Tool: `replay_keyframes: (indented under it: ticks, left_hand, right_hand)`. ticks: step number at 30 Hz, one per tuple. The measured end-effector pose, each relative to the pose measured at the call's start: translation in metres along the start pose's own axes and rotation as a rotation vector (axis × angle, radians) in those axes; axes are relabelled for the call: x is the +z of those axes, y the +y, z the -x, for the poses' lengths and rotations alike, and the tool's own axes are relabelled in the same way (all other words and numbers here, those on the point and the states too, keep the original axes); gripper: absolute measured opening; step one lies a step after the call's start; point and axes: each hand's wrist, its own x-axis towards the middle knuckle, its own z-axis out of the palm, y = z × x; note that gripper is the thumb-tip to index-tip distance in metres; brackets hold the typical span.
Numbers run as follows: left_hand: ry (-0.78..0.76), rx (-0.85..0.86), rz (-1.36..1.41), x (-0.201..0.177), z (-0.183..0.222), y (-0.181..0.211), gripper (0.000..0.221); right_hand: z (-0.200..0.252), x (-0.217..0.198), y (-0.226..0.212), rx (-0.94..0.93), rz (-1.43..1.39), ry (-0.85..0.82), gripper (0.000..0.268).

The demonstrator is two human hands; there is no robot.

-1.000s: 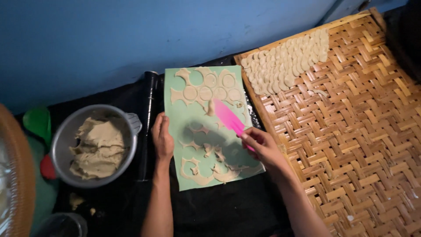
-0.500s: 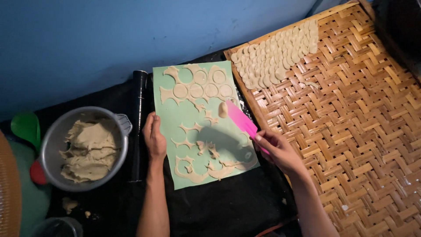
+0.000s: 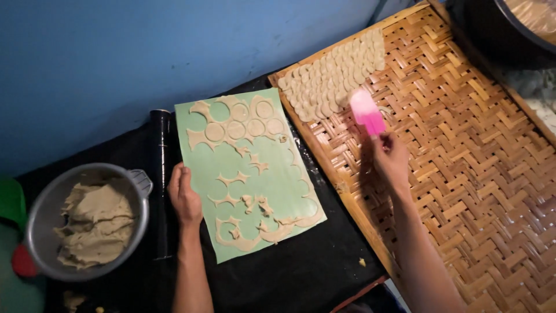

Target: Lift circular dough cutouts from a stencil using a spatula and place them onto a woven bamboo tray.

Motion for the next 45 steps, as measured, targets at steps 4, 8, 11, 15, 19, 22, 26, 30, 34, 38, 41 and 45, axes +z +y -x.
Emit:
replay_keyframes:
  ticks: [4, 8, 11, 15, 19, 22, 26, 30, 34, 38, 41, 45]
  left_hand:
    - [-0.002, -0.006, -0.021, 0.002, 0.000, 0.007, 0.027]
    - [-0.009, -0.016, 0.003, 0.005, 0.001, 0.012, 0.027]
    - [-0.007, -0.036, 0.013, 0.006, 0.001, 0.012, 0.027]
    - [-0.006, -0.042, -0.004, 0.003, 0.001, 0.011, 0.028]
    - [-0.013, -0.040, 0.017, 0.002, 0.000, 0.006, 0.027]
    - [-0.015, -0.034, 0.030, 0.003, 0.000, 0.010, 0.028]
    - [-0.019, -0.022, -0.011, 0.004, 0.001, 0.012, 0.030]
    - [-0.010, -0.003, 0.007, 0.000, -0.001, 0.001, 0.029]
    - [0.020, -0.006, 0.009, -0.005, -0.003, -0.011, 0.029]
    - [0.003, 0.001, 0.015, -0.004, -0.003, -0.008, 0.029]
    - [-0.001, 0.002, 0.030, -0.004, -0.001, -0.011, 0.029]
    - [-0.007, 0.016, 0.056, -0.003, -0.002, -0.006, 0.029]
  right_hand:
    - [-0.019, 0.001, 0.021, -0.054, -0.046, 0.023, 0.026]
    - [-0.027, 0.003, 0.021, 0.058, -0.131, -0.087, 0.026]
    - [-0.024, 0.000, 0.016, 0.101, -0.078, -0.089, 0.026]
    - [-0.019, -0.008, -0.008, -0.018, 0.102, -0.003, 0.031]
    - [-0.021, -0.011, 0.001, 0.074, 0.282, -0.047, 0.030]
    - [-0.011, -0.015, -0.027, -0.031, 0.428, -0.009, 0.031]
    - [-0.004, -0.019, -0.038, 0.039, 0.569, 0.031, 0.024]
    - [0.016, -0.013, -0.058, -0.231, 0.378, 0.113, 0.022]
    - [0.055, 0.016, -0.103, -0.127, 0.216, -0.078, 0.022]
    - [0.090, 0.045, -0.135, -0.179, 0.115, -0.264, 0.027]
    - [0.096, 0.057, -0.143, -0.223, 0.176, -0.269, 0.028]
    - [0.084, 0.056, -0.146, -0.195, 0.335, -0.180, 0.022]
